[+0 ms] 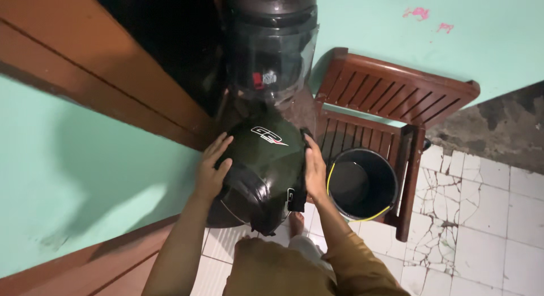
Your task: The person wipes a dark green motorcycle helmet with a black cloth, repeatedly dipping the cloth into a bucket of water. The person cleans the exterior shell, visor, and interior padding of the helmet.
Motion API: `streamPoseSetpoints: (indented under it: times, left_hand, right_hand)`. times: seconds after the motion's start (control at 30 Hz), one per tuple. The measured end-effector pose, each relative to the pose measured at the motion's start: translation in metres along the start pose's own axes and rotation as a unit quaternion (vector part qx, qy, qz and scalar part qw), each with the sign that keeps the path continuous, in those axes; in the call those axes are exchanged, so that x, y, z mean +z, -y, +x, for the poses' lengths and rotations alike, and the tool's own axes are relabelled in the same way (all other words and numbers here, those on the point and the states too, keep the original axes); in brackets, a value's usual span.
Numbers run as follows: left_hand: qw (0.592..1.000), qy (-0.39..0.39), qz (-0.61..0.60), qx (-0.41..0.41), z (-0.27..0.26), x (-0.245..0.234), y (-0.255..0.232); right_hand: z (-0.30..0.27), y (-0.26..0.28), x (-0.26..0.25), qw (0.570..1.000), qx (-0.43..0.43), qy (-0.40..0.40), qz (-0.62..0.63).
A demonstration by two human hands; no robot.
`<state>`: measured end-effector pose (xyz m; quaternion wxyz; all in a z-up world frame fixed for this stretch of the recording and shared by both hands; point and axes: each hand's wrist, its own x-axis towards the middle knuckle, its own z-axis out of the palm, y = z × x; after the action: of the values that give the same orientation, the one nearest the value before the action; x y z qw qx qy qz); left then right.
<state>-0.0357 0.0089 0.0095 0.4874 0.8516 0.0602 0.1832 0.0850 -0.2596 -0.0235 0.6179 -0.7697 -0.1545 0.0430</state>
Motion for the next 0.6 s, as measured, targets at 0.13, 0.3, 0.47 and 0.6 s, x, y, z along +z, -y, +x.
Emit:
streamPoseSetpoints:
  times: [0.13,0.3,0.47,0.6]
  left_hand:
    - [0.999,0.019,0.027,0.029,0.011,-0.004,-0.002]
    - [0.999,-0.006,0.015,-0.03,0.017,0.005,0.001]
    - [0.999,0.001,0.011,-0.03,0.027,0.003,0.015]
    - [0.998,-0.028,0.01,-0.056,0.036,0.011,0.015]
  right_hand:
    - [0.048,0.048,0.01,0.969,-0.13,0.119,-0.173]
    - [0.05,0.086,0.038,0.922,-0.168,0.149,-0.314]
    - [-0.021,0.072,0.03,0.864,-0.342,0.2,-0.31]
    - [-0.008,0.043,0.021,0.987,-0.108,0.007,-0.122]
